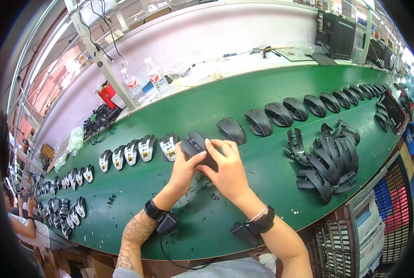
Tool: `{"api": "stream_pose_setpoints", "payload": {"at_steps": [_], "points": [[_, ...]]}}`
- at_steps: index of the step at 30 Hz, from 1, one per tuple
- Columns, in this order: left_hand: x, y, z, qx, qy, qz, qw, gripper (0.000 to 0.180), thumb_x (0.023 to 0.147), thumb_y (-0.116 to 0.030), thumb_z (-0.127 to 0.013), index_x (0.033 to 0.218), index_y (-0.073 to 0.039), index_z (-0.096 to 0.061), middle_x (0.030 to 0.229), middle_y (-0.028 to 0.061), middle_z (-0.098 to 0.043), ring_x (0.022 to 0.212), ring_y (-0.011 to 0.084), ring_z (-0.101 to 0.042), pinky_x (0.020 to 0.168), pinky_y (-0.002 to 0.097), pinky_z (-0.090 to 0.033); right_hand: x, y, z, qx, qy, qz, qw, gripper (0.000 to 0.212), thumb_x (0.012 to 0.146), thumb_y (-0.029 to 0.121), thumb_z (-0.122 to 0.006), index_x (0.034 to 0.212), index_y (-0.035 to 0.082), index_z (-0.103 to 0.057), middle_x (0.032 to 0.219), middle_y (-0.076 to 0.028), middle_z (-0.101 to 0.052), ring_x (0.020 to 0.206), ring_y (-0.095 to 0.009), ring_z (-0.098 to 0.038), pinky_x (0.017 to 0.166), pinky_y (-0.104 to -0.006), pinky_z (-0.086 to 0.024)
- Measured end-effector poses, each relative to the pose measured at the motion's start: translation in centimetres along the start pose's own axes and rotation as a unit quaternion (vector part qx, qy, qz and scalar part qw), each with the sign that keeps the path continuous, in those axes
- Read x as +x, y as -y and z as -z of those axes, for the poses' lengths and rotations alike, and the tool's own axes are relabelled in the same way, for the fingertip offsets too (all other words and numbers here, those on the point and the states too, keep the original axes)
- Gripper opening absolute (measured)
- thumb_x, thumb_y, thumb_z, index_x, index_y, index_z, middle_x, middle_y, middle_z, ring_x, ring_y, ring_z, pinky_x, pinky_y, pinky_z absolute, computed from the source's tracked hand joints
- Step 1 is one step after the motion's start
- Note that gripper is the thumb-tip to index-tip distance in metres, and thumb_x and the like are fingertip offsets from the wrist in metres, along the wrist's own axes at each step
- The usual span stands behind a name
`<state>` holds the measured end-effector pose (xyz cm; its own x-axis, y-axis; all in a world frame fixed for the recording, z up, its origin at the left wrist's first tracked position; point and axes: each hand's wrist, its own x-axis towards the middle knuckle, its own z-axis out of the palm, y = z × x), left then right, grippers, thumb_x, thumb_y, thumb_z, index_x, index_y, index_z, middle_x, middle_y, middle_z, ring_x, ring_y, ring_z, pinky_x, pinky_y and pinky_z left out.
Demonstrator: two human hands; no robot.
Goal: The person repeatedly picks up a black computer mouse shell and a white internal chassis from a green workbench, aligns them, and snaps the shell onto the chassis. The person then places the assembled mouse into a row of completed units. This process is repeated for multiple mice throughout the clip.
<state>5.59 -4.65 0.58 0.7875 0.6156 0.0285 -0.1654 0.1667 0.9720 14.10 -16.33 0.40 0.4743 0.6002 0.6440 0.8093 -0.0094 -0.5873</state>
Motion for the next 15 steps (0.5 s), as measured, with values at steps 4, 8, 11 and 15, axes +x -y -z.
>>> {"api": "stream_pose_setpoints", "payload": {"at_steps": [4, 8, 11, 15], "points": [[0.6, 0.5, 0.8, -0.036, -0.033, -0.037, 0.998, 0.057, 0.081, -0.006, -0.070, 0.122, -0.008, -0.032, 0.111, 0.0086, -0.052, 0.101, 0.0172, -0.056, 0.082, 0.0311, -0.050, 0.3, 0.7, 0.1, -0.060, 0.021, 0.012, 0.998, 0.058, 0.080, 0.024, -0.073, 0.127, -0.003, -0.053, 0.122, -0.018, -0.055, 0.110, -0.033, -0.052, 0.091, -0.0388, -0.046], [0.7, -0.6, 1.1, -0.112, -0.039, -0.052, 0.992, 0.052, 0.080, -0.004, -0.070, 0.119, -0.007, -0.036, 0.106, 0.0068, -0.055, 0.096, 0.0173, -0.060, 0.080, 0.0327, -0.053, -0.1, -1.0, -1.2, 0.203, -0.017, -0.172, 0.964, 0.047, 0.089, 0.027, -0.064, 0.122, -0.005, -0.054, 0.110, -0.021, -0.061, 0.094, -0.029, -0.062, 0.083, -0.0353, -0.050], [0.6, -1.2, 1.3, -0.144, -0.029, -0.060, 0.987, 0.049, 0.080, -0.005, -0.069, 0.119, -0.008, -0.038, 0.107, 0.0067, -0.055, 0.095, 0.0193, -0.061, 0.081, 0.0351, -0.054, 0.1, -2.9, -1.4, 0.288, 0.086, -0.316, 0.900, 0.037, 0.093, 0.034, -0.061, 0.088, -0.003, -0.063, 0.075, -0.006, -0.064, 0.072, -0.014, -0.058, 0.067, -0.0279, -0.046], [0.4, -1.6, 1.3, -0.150, -0.012, -0.054, 0.987, 0.047, 0.082, -0.006, -0.067, 0.119, -0.009, -0.038, 0.109, 0.0068, -0.055, 0.098, 0.0195, -0.060, 0.083, 0.0366, -0.054, 0.2, -2.1, -1.3, 0.420, 0.054, -0.299, 0.855, 0.037, 0.094, 0.034, -0.059, 0.073, 0.004, -0.057, 0.069, 0.000, -0.059, 0.068, -0.007, -0.051, 0.065, -0.0240, -0.042]]}}
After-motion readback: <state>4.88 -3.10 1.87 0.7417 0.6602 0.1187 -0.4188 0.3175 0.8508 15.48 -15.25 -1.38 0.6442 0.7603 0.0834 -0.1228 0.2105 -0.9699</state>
